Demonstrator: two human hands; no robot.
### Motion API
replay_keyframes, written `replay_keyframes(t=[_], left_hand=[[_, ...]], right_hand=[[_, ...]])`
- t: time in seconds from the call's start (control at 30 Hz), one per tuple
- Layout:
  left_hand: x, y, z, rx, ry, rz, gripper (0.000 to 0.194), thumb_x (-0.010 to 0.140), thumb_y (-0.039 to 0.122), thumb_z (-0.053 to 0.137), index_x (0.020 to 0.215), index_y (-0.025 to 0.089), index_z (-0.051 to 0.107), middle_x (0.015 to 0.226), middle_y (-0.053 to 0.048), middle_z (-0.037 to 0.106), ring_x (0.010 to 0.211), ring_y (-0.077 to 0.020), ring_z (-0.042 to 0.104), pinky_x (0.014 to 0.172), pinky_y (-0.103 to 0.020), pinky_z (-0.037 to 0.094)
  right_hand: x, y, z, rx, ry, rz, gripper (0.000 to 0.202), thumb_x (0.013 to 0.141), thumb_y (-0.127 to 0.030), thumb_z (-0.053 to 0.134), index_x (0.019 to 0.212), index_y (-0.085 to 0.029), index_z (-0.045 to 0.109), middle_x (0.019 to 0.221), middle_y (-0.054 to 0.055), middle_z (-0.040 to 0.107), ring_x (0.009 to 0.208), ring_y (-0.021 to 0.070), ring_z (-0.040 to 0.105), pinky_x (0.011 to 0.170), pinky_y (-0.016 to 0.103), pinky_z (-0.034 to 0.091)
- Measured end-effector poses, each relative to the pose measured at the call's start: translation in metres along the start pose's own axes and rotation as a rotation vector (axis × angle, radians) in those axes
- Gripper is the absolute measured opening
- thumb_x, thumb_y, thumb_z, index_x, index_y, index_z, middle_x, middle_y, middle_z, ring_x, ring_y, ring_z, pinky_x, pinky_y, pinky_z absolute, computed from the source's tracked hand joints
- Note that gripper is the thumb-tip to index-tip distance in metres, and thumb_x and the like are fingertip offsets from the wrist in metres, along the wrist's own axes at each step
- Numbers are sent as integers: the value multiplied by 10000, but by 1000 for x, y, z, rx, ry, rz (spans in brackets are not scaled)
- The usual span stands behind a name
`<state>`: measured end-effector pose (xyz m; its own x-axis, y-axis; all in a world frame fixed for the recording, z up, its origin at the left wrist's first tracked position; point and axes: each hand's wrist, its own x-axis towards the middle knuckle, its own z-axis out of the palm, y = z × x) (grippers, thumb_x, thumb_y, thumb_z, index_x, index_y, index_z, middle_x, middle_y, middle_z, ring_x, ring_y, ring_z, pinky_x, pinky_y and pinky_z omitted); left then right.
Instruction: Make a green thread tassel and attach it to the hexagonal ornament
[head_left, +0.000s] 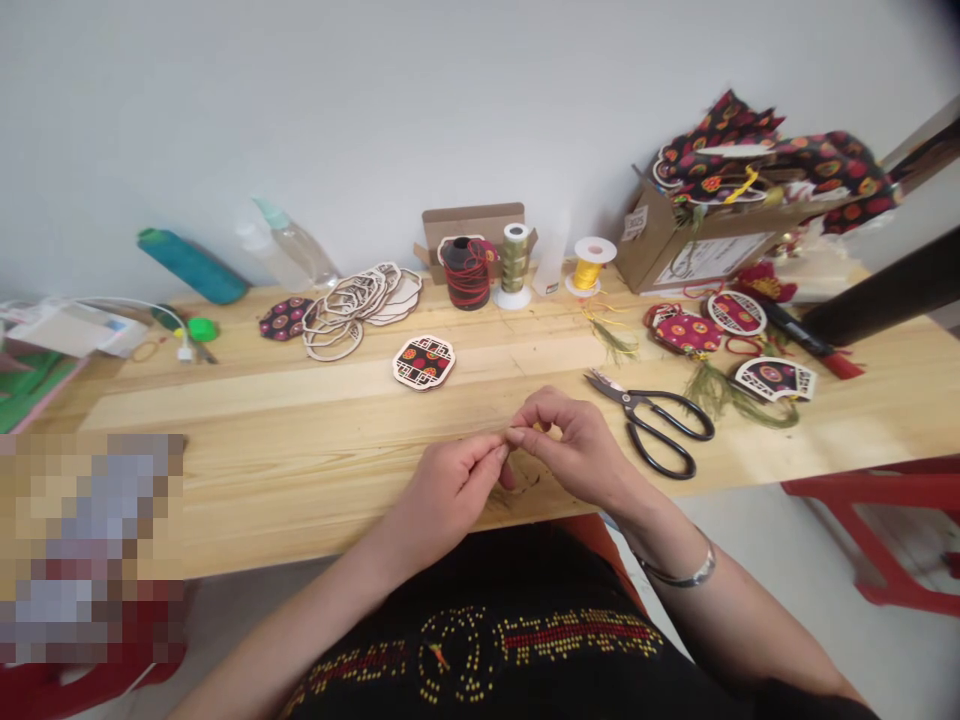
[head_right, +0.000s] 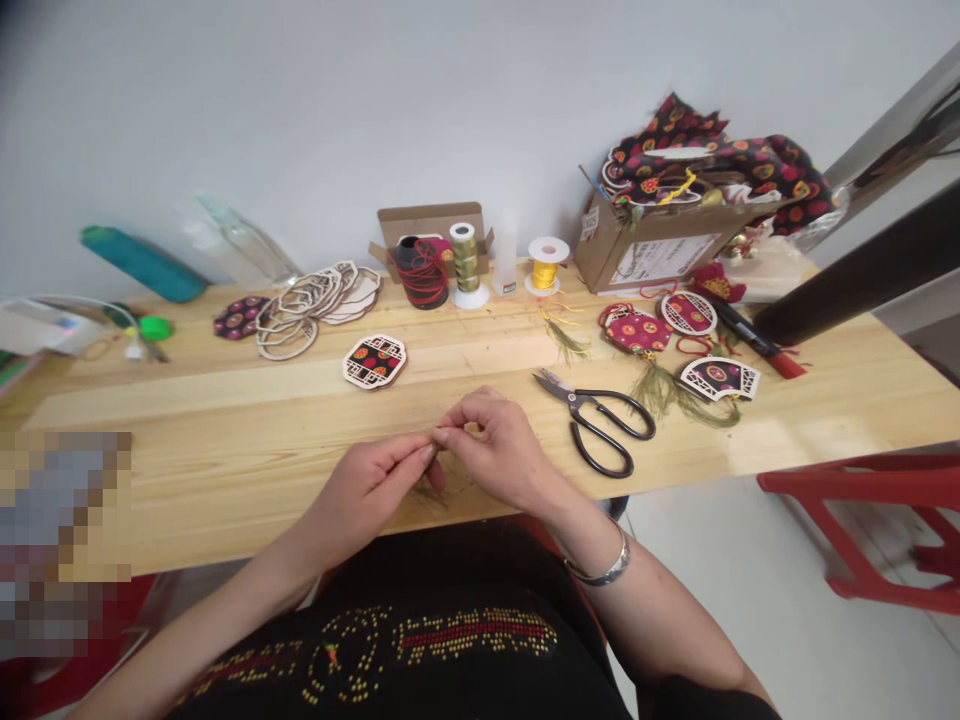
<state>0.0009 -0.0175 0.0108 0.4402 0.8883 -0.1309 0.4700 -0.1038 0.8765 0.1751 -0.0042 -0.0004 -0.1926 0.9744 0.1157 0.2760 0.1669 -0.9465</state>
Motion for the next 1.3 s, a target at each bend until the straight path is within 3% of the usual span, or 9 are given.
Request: replay_keyframes(t=[0.13,0.27,0.43,0.57,0.87,1.3], left_hand=[[0,1,0,-174,-2,-62,255,896,299,480,947,206,713,761,-33,680,674,-148,544,591,-258,388],[1,-2,1,-351,18,-147,269,866,318,532,1047,208,698,795,-49,693,561,-121,484,474,-232,325],[4,0,0,-509,30,-258,262,843,313,560,1016,166,690,753,-56,686,444,-65,356,435,-217,271],[5,4,-1,-553,45,-274,249,832,304,572,976,149,703,704,-59,685,427,-60,339,421,-214,239],[3,-3,0,-375,44,-145,269,869,310,523,1011,200,723,807,-59,711,518,-104,461,462,-220,317],[-1,-1,0,-147,76,-45,282,904,272,459,985,219,724,724,-12,682,567,-123,508,606,-255,428]], right_hand=[[1,-1,-3,121,11,89,119,759,-260,625,667,-185,621,671,-3,576,662,126,496,634,282,389],[3,-3,-5,288,17,156,138,736,-303,652,686,-179,620,664,0,580,655,128,503,635,286,400],[7,-6,-8,310,42,185,146,716,-301,673,676,-171,621,646,-10,577,607,112,472,605,279,370],[7,-5,-6,242,26,178,131,724,-288,663,672,-172,632,642,-6,583,608,120,481,602,283,373],[0,-3,8,-58,88,-125,135,771,-165,663,645,-215,669,645,5,610,731,161,532,685,301,425],[-3,-6,12,-369,90,-383,181,814,-87,573,706,-187,679,649,40,633,722,185,500,674,319,445]])
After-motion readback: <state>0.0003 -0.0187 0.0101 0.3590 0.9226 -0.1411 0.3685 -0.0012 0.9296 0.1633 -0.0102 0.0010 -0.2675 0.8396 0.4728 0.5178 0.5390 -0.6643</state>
